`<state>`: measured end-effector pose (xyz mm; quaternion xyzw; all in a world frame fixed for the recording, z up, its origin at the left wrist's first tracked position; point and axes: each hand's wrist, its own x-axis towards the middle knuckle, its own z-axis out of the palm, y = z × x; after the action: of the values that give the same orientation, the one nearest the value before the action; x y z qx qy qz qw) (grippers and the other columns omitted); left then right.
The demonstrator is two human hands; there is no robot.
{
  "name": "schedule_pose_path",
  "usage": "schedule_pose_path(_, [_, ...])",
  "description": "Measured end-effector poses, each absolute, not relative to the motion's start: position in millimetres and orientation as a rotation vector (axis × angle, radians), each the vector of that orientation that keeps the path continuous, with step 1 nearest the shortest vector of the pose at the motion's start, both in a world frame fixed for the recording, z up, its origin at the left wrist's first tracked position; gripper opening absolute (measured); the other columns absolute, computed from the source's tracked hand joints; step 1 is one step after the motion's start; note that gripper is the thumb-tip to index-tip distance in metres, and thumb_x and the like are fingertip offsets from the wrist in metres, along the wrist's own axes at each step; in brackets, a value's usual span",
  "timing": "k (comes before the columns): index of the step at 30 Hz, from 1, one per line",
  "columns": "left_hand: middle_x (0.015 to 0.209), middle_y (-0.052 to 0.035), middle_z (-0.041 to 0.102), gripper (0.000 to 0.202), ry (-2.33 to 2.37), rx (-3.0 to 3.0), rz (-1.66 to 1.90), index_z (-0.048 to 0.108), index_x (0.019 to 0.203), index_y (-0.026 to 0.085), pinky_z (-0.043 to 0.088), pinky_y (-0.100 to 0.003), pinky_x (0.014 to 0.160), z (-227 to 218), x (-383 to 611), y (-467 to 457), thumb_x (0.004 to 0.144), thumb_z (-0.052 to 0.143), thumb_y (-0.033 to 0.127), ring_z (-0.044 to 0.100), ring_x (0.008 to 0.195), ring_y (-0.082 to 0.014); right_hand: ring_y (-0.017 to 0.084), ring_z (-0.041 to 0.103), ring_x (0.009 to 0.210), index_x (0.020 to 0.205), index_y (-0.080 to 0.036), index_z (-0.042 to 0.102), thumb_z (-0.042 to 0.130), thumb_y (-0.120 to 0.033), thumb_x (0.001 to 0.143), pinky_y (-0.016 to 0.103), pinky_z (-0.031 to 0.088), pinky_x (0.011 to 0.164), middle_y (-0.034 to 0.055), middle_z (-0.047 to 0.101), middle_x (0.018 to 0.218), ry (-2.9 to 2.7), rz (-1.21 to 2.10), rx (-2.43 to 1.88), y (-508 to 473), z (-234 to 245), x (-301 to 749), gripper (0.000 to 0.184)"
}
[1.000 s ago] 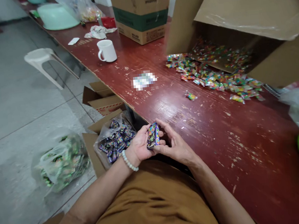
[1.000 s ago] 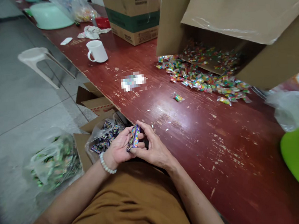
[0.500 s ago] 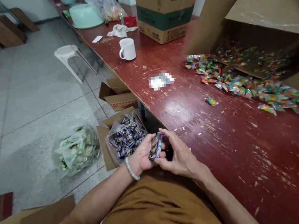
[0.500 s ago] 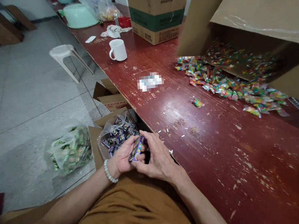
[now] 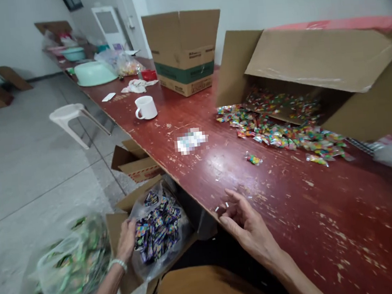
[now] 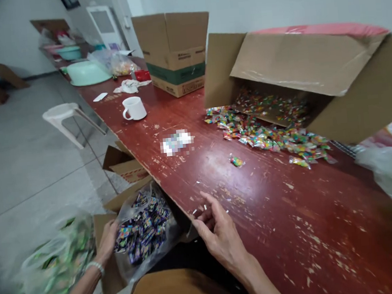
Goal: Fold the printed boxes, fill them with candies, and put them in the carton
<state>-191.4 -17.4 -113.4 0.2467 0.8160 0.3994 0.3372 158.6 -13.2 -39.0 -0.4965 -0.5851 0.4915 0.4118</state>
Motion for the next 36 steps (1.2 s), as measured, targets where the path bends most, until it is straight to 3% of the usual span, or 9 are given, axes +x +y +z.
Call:
schedule_pose_path(4, [0.125, -0.0132, 0.064, 0.040, 2.201, 1.320, 1.022, 0.060, 0.114, 0.023, 0.035, -0.050, 0.111, -73, -173, 32, 0.082, 0.058, 0.046, 0.052, 0.127, -0.0354, 0.017, 0.064, 0.069, 0.129, -0.021, 0.056, 0.061, -0.034, 0.090, 0.029, 0.056, 0.059, 0.0059, 0.068, 0.091, -1.363, 1.199, -1.305, -9, -47, 166, 0.041])
schedule_pose_path(7, [0.128, -0.0140, 0.063, 0.044, 2.021, 2.071, 0.951, 0.060, 0.125, 0.022, 0.034, -0.048, 0.113, -36, -131, 98, 0.094, 0.045, 0.049, 0.052, 0.126, -0.0319, 0.018, 0.066, 0.071, 0.121, -0.022, 0.063, 0.061, -0.033, 0.090, 0.030, 0.057, 0.060, 0.0069, 0.070, 0.092, -1.373, 1.116, -1.310, -9, -53, 167, 0.032])
schedule_pose_path(11, [0.152, -0.0213, 0.044, 0.061, 1.933, 2.377, 0.643, 0.046, 0.142, 0.014, 0.023, -0.055, 0.117, -18, -74, 192, 0.094, 0.047, 0.052, 0.033, 0.144, -0.0384, 0.019, 0.067, 0.071, 0.115, -0.022, 0.066, 0.061, -0.030, 0.090, 0.030, 0.056, 0.059, 0.0066, 0.070, 0.089, -1.407, 1.056, -1.293, -8, -50, 170, 0.027])
schedule_pose_path(14, [0.148, -0.0264, 0.047, 0.056, 1.928, 2.362, 0.552, 0.048, 0.138, 0.011, 0.025, -0.064, 0.112, -27, -53, 228, 0.095, 0.047, 0.046, 0.035, 0.141, -0.0442, 0.018, 0.067, 0.068, 0.109, -0.021, 0.068, 0.058, -0.027, 0.090, 0.029, 0.056, 0.060, 0.0059, 0.070, 0.086, -1.432, 1.001, -1.281, -6, -45, 171, 0.023])
schedule_pose_path(19, [0.135, -0.0242, 0.057, 0.045, 1.783, 2.434, 0.521, 0.053, 0.128, 0.012, 0.037, -0.055, 0.106, -37, -46, 215, 0.095, 0.048, 0.042, 0.051, 0.127, -0.0370, 0.017, 0.066, 0.067, 0.109, -0.021, 0.068, 0.058, -0.019, 0.085, 0.029, 0.056, 0.063, 0.0048, 0.070, 0.085, -1.482, 0.921, -1.261, -1, -42, 169, 0.026])
schedule_pose_path(25, [0.144, -0.0167, 0.054, 0.026, 1.662, 2.348, 0.763, 0.062, 0.111, 0.021, 0.026, -0.059, 0.112, -21, -31, 173, 0.090, 0.058, 0.036, 0.040, 0.139, -0.0357, 0.017, 0.065, 0.072, 0.107, -0.021, 0.069, 0.060, -0.020, 0.084, 0.029, 0.055, 0.066, 0.0045, 0.069, 0.087, -1.412, 1.007, -1.274, 1, -44, 169, 0.024])
schedule_pose_path(28, [0.117, -0.0112, 0.068, 0.015, 1.612, 2.179, 0.937, 0.067, 0.090, 0.022, 0.037, -0.049, 0.105, -9, -24, 152, 0.088, 0.060, 0.035, 0.057, 0.116, -0.0298, 0.015, 0.061, 0.068, 0.117, -0.020, 0.063, 0.061, -0.033, 0.087, 0.027, 0.053, 0.057, 0.0056, 0.067, 0.095, -1.145, 1.227, -1.257, 4, -46, 170, 0.033])
schedule_pose_path(32, [0.083, -0.0043, 0.068, 0.025, 1.465, 1.742, 1.024, 0.068, 0.083, 0.019, 0.049, -0.032, 0.075, 5, -13, 108, 0.083, 0.068, 0.044, 0.062, 0.078, -0.0203, 0.015, 0.062, 0.078, 0.135, -0.022, 0.049, 0.069, -0.043, 0.083, 0.027, 0.055, 0.061, 0.0104, 0.062, 0.123, -0.851, 1.223, -1.212, 14, -40, 170, 0.059])
schedule_pose_path(36, [0.076, -0.0015, 0.068, 0.031, 1.094, 1.267, 0.728, 0.068, 0.082, 0.015, 0.046, -0.024, 0.064, 17, -2, 55, 0.076, 0.078, 0.043, 0.061, 0.066, -0.0144, 0.015, 0.063, 0.079, 0.115, -0.020, 0.062, 0.070, -0.044, 0.084, 0.027, 0.053, 0.070, 0.0057, 0.069, 0.100, -0.819, 1.210, -1.092, 17, -20, 172, 0.041])
